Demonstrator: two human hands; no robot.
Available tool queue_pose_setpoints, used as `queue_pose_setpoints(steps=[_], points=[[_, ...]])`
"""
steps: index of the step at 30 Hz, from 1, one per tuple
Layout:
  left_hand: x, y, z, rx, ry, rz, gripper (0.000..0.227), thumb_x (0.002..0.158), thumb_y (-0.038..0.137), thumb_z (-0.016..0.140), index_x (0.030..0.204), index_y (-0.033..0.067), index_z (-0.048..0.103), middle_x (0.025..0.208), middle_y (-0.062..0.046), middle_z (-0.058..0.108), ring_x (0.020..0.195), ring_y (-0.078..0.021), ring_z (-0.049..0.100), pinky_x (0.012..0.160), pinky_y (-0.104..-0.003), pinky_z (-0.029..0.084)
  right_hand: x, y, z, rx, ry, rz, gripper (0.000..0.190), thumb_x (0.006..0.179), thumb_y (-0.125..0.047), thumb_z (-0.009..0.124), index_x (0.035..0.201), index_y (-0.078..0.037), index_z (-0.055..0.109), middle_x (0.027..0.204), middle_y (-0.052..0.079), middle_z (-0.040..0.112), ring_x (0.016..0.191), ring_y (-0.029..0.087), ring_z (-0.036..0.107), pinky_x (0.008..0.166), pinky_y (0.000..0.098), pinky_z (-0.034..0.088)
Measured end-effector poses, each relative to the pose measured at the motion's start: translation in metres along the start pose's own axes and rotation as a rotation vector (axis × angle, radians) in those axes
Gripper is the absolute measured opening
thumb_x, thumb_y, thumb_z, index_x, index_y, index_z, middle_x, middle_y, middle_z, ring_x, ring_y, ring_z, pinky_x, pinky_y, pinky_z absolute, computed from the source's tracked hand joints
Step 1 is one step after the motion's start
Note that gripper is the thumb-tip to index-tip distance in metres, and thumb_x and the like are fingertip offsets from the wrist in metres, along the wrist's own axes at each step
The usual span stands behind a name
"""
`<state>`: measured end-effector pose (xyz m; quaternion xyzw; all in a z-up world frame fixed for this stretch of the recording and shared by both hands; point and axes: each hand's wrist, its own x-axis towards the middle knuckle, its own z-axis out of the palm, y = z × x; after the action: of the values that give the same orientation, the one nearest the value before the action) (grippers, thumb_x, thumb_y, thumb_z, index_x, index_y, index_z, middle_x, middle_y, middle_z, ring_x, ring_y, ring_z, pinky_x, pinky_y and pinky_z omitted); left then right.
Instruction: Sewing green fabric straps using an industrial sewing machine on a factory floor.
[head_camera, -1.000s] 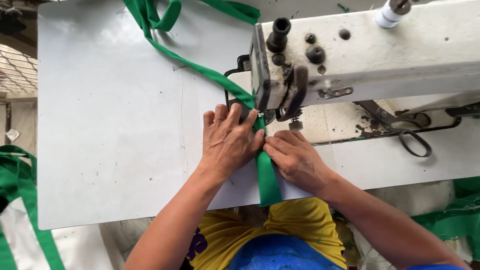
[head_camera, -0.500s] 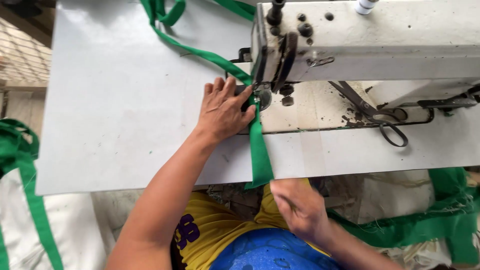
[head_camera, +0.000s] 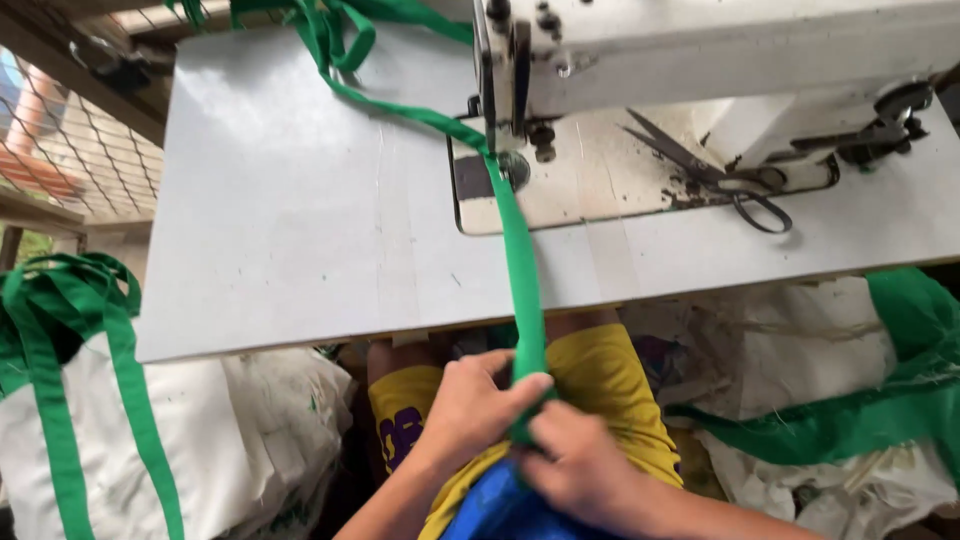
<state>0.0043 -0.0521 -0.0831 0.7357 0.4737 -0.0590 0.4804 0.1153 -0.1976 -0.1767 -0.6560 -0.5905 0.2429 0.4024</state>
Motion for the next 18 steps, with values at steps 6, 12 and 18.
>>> queue_pose_setpoints(steps=[6,12,18], points=[[0.015,-0.093,0.029,-0.196,0.17,-0.208,0.044,0.075,0.014,0.05,0.116,0.0215,0.065,0.087,-0.009,0.073,0.079,-0.0271,0.065,0.074,-0.04,0.049,-0.013,0.033,0.015,0.006,-0.502,-0.005,0.074,0.089,-0.044,0.08,0.141,0.003,0.057,0.157,0.023,0.043,0.148,0.038,0.035,0.12,0.0496,0.026],[0.085,-0.185,0.075,0.041,0.74,0.257,0.042,0.081,-0.006,0.051,0.121,0.0025,0.063,0.108,-0.021,0.064,0.103,-0.0419,0.061,0.082,-0.05,0.05,0.02,0.083,0.022,-0.099,-0.018,0.227,0.043,0.093,-0.035,0.067,0.127,-0.007,0.071,0.128,0.016,0.07,0.121,0.03,0.065,0.101,0.0409,0.053],[-0.005,-0.1,0.091,-0.514,0.039,-0.078,0.03,0.087,0.01,0.047,0.116,0.0159,0.054,0.102,-0.006,0.068,0.089,-0.0177,0.062,0.081,-0.037,0.052,0.008,0.075,0.025,0.873,0.208,0.713,0.017,0.094,0.0,0.066,0.106,0.007,0.076,0.09,0.017,0.077,0.078,0.023,0.071,0.078,0.0347,0.062]])
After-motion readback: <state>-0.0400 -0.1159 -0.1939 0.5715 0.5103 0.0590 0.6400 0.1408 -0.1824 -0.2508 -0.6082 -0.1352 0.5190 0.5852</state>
